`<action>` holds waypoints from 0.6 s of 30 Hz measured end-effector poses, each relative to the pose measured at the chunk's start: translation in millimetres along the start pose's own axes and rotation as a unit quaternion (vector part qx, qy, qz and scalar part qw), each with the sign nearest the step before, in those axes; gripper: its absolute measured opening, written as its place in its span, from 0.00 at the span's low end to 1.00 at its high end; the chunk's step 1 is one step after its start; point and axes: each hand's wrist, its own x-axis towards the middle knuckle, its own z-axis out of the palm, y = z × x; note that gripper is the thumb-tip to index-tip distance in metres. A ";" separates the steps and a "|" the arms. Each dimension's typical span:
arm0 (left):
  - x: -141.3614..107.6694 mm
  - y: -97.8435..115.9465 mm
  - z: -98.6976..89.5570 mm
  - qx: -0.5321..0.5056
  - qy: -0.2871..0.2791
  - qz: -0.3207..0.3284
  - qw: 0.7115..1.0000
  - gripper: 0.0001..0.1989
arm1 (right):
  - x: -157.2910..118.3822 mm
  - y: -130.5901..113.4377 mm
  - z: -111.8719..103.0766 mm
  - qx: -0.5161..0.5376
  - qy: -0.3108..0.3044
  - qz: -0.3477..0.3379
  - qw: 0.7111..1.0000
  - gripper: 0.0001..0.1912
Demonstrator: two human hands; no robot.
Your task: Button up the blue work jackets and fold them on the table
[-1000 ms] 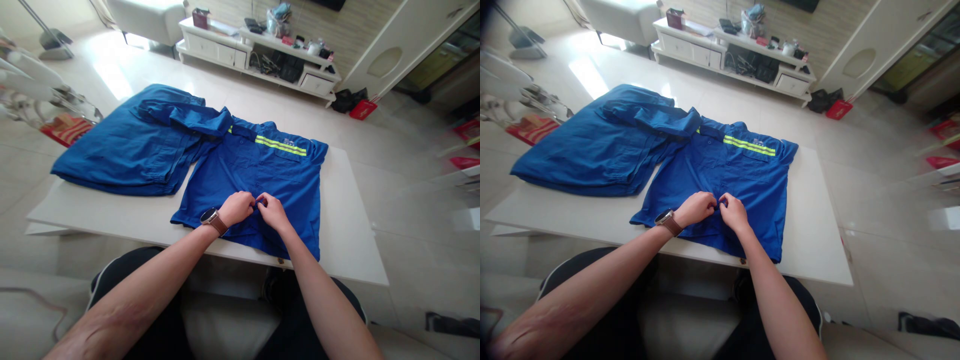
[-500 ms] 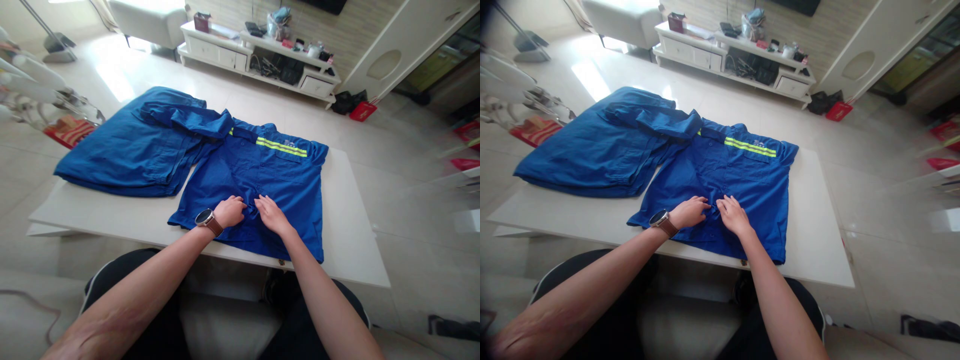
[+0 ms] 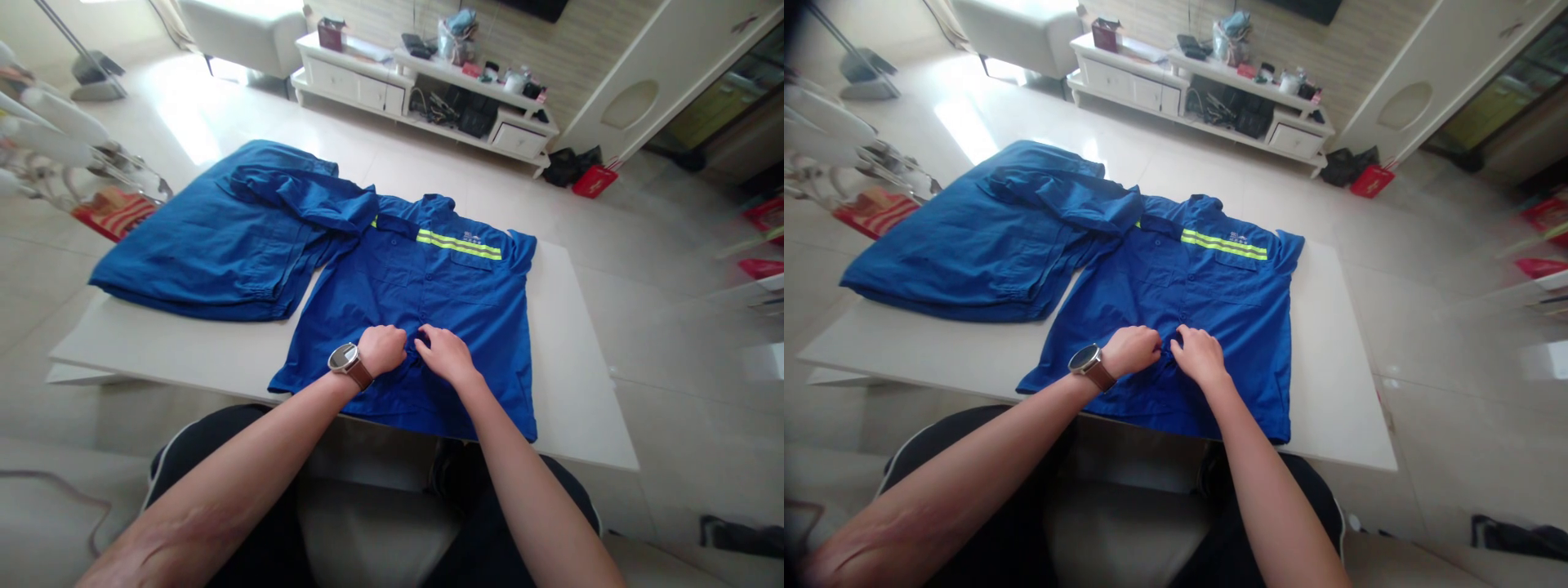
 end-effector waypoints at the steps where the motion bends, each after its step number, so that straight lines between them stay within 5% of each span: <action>1: 1.3 -1.0 2.8 -0.004 0.014 0.016 1.000 0.13 | 0.2 1.1 2.5 0.003 0.009 -0.005 1.000 0.24; 8: 8.0 -8.4 24.2 -0.045 0.028 0.102 0.993 0.19 | 3.4 9.0 13.4 0.009 0.011 -0.040 0.999 0.24; 18: 3.1 5.8 9.9 -0.034 -0.029 0.052 0.998 0.14 | 8.0 6.7 10.8 0.086 -0.006 -0.032 0.996 0.13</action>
